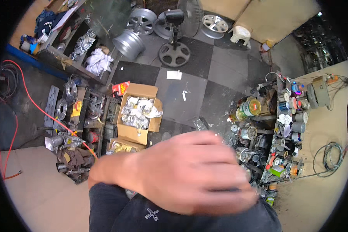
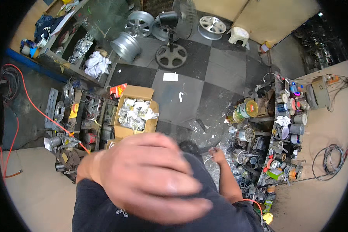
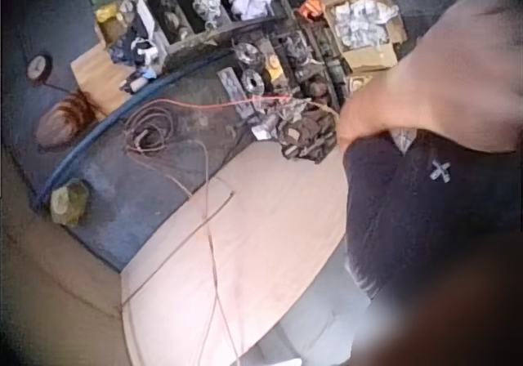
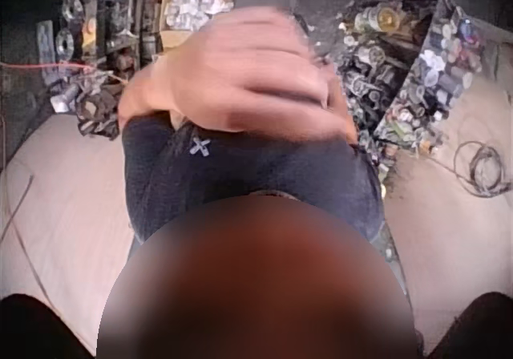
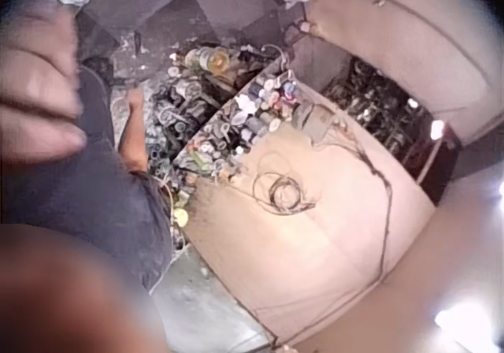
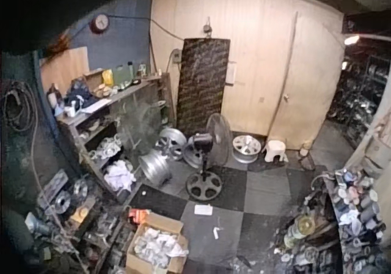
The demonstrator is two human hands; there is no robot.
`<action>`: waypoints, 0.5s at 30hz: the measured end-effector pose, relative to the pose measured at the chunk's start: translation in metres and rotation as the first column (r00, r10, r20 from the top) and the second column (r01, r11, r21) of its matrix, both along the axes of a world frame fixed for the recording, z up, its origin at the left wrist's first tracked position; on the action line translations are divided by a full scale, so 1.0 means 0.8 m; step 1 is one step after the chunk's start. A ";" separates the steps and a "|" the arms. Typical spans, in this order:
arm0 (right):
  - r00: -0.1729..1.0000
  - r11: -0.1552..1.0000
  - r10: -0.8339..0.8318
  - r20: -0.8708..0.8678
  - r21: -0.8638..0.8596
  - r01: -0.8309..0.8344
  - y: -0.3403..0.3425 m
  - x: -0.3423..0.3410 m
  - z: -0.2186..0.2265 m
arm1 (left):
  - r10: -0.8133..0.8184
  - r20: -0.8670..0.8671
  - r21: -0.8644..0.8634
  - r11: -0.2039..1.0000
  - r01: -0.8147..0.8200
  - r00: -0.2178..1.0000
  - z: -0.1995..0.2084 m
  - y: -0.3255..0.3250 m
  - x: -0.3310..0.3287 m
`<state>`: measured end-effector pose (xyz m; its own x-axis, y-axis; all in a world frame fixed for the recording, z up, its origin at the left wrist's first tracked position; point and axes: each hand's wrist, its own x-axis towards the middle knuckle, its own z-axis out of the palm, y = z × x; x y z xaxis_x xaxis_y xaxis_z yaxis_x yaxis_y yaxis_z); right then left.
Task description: The recorder spray paints a car wheel rim and later cleans it with a cloth.
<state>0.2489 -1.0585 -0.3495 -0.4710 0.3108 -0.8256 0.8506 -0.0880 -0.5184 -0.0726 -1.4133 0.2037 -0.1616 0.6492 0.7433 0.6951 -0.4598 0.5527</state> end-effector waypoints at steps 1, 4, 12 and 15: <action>0.984 0.977 -0.171 -0.041 -0.135 0.165 0.017 0.001 -0.024 | 0.036 -0.066 0.029 0.999 -0.034 0.997 0.018 0.020 -0.011; 0.863 0.796 -0.502 -0.049 -0.416 0.440 0.044 -0.023 -0.062 | 0.195 -0.066 0.022 0.981 -0.193 0.979 0.030 0.053 -0.039; 0.992 0.993 0.108 0.059 0.037 -0.110 0.182 -0.080 -0.072 | 0.426 0.097 -0.119 0.902 -0.415 0.899 -0.060 0.243 -0.153; 0.967 0.957 0.165 0.195 0.205 -0.204 0.265 -0.107 -0.073 | 0.531 0.133 -0.552 0.741 -0.382 0.837 -0.213 0.334 -0.209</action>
